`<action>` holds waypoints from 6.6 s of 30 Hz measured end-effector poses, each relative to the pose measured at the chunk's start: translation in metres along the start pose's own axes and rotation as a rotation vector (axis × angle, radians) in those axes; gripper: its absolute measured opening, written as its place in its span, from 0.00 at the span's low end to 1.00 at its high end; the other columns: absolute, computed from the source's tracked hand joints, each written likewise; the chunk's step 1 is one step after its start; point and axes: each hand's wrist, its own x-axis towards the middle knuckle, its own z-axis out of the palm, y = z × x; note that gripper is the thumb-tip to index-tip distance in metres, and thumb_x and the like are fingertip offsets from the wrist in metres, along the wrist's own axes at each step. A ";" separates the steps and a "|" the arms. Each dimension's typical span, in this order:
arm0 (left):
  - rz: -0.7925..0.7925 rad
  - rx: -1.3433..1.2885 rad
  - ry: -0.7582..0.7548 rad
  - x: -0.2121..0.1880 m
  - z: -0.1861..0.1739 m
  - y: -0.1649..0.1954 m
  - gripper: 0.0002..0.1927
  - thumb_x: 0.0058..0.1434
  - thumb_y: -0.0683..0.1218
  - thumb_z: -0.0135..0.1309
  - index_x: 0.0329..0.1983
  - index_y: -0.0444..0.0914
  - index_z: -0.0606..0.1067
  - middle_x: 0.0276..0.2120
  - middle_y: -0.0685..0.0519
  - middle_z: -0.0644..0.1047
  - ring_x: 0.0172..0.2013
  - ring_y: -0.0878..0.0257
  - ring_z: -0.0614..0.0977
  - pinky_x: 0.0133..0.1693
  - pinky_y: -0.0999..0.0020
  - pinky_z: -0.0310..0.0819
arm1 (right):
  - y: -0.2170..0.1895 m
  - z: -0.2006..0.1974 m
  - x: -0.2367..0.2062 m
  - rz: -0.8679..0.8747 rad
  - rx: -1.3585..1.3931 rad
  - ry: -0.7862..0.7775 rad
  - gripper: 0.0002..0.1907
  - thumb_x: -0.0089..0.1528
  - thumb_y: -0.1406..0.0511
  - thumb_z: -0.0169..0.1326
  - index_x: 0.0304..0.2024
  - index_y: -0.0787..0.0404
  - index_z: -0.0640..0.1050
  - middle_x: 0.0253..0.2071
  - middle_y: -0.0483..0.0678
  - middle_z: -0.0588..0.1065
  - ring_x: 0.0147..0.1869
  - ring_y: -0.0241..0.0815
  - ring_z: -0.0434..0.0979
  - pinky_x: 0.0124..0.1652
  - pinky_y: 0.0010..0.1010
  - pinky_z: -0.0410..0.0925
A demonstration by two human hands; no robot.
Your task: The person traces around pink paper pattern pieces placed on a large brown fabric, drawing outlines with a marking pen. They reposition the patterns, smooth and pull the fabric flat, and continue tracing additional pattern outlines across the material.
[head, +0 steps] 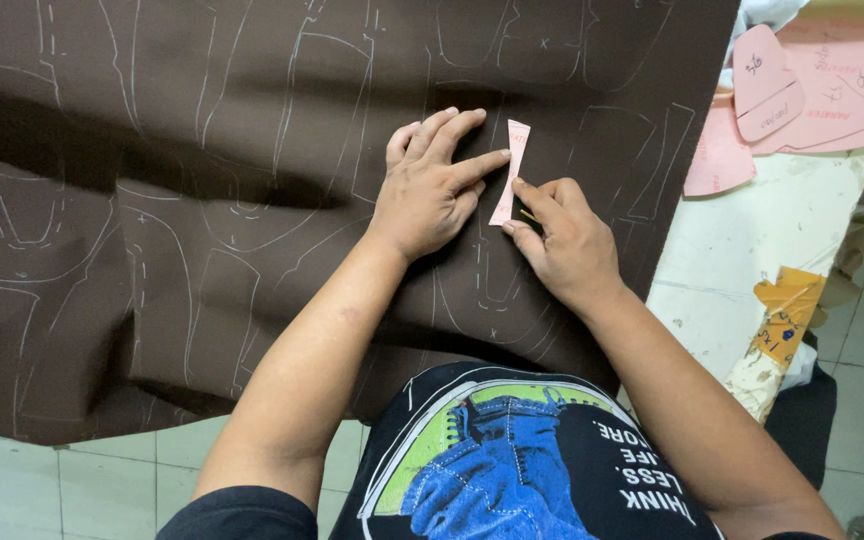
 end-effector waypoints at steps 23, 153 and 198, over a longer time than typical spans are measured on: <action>0.012 0.007 -0.023 0.002 -0.007 0.003 0.26 0.55 0.58 0.66 0.59 0.57 0.79 0.69 0.53 0.66 0.71 0.52 0.62 0.69 0.49 0.48 | 0.001 -0.001 0.000 -0.014 -0.011 -0.004 0.25 0.61 0.61 0.64 0.60 0.60 0.78 0.44 0.49 0.73 0.38 0.45 0.79 0.36 0.35 0.73; -0.235 -0.071 -0.261 0.010 -0.006 0.057 0.23 0.62 0.42 0.52 0.62 0.42 0.72 0.70 0.64 0.64 0.44 0.52 0.83 0.43 0.58 0.77 | 0.076 -0.039 -0.027 0.122 -0.176 0.248 0.18 0.63 0.66 0.63 0.56 0.60 0.81 0.37 0.45 0.73 0.36 0.38 0.75 0.36 0.31 0.70; -0.161 0.045 0.010 -0.024 -0.018 0.023 0.23 0.65 0.45 0.59 0.64 0.44 0.75 0.67 0.57 0.71 0.41 0.55 0.82 0.44 0.61 0.78 | 0.095 -0.076 -0.013 0.545 0.551 -0.033 0.13 0.63 0.68 0.58 0.50 0.66 0.78 0.33 0.43 0.77 0.32 0.29 0.76 0.35 0.22 0.70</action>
